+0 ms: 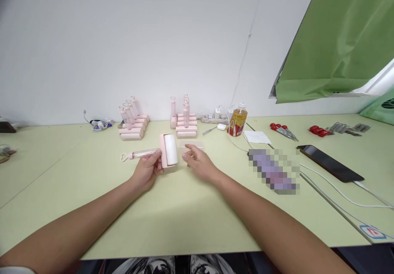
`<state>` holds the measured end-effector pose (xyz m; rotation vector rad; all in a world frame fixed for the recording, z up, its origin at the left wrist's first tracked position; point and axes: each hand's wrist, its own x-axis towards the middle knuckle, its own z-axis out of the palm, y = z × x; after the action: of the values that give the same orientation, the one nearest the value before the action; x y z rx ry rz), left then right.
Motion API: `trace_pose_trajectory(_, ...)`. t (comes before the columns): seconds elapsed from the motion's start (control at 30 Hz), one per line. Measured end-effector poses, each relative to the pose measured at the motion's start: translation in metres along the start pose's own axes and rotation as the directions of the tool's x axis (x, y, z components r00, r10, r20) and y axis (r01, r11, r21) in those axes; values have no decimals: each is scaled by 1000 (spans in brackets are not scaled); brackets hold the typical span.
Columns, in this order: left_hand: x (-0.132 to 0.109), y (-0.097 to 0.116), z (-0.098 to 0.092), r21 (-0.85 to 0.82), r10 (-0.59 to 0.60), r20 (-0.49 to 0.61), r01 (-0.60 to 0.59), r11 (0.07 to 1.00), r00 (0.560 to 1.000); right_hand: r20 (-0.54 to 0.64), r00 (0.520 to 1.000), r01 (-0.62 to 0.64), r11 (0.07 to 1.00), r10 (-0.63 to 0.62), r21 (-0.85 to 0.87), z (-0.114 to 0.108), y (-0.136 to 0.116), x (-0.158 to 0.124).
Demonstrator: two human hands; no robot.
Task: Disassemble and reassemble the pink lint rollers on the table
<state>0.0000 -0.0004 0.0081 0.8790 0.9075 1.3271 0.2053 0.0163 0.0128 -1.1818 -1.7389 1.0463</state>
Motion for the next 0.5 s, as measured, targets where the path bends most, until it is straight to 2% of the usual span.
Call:
trace_pose_trajectory(0.1,-7,-6,2,60,-35,119,28,998,992,113,991,-100,959,72,264,15,-4,-6)
trace_pose_trajectory(0.2,-8,-13,-2,211,-33,298,-33,977,954,80,989,-143,906,121,399,14,-5,-5)
trace_pose_trajectory(0.27,-4,-15,-6,302,-28,342,-82,950,939,41,985,-165,864,166,476,8,-3,-1)
trace_pose_trajectory(0.37,7,-11,-12,349,21,229,-102,932,973,22,975,-198,816,221,544,1,0,3)
trace_pose_trajectory(0.43,15,-6,-15,311,55,118,-89,946,991,50,964,-248,810,263,532,1,1,4)
trace_pose_trajectory(0.5,19,-2,-17,247,62,60,-75,966,996,86,951,-299,819,296,489,4,2,3)
